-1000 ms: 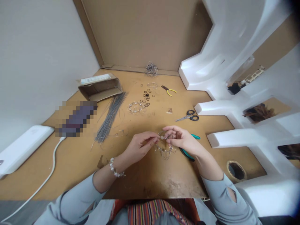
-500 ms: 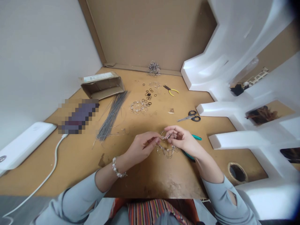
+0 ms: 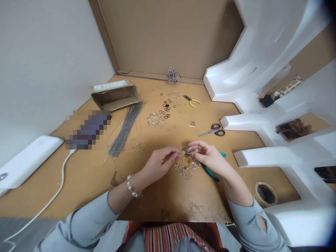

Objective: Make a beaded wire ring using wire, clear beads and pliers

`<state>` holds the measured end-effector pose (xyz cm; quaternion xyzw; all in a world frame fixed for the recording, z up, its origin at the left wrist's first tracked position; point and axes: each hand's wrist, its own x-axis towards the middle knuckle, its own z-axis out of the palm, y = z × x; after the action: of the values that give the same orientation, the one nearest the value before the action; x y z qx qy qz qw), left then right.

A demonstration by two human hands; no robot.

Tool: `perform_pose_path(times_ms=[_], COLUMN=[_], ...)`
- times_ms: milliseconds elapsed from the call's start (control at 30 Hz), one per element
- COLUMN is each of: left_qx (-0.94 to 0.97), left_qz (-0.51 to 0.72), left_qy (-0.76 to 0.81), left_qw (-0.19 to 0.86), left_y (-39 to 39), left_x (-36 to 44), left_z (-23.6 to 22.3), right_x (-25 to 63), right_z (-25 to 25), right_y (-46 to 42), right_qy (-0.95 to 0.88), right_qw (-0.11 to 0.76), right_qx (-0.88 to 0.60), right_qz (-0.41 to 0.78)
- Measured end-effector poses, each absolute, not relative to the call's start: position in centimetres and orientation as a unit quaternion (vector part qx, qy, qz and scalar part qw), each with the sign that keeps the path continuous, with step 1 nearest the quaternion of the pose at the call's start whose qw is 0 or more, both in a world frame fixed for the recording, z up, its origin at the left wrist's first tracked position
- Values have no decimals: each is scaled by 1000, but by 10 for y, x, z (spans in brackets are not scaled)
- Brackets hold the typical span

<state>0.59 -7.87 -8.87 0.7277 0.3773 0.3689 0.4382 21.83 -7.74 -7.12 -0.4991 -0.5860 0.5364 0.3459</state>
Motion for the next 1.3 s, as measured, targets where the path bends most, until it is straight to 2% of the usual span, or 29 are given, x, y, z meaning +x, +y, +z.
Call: perform_pose_path(times_ms=[267,500,733,833,1000,1067,1300], left_qx=[748,792,831,822,815,813,791], left_qz=[341,316,303,304,306,310,329], left_qy=[393,391,365,381,386,389,389], left_qw=[411,347,290,295,304,304,338], left_y=[-77,-77,-78,-77,-76,-76,-73], left_x=[9,12,13,13,12,11,10], left_z=[-95,-92,-88,-90,-90,-91,-96], right_x=[228,223,201,199,208,212,211], right_z=[-74,-73,-75,-76,-74,-71,-71], right_y=[-76,-79,-85,-85,-81,-80,-81], right_qy=[-712,-765,-786,-764,-655,-640,-688], right_qw=[215,182,222,276,323,320,292], right_qx=[-545,-554,-550,-546,-525,-503,-519], right_qz=[387,273,174,205,437,485,414])
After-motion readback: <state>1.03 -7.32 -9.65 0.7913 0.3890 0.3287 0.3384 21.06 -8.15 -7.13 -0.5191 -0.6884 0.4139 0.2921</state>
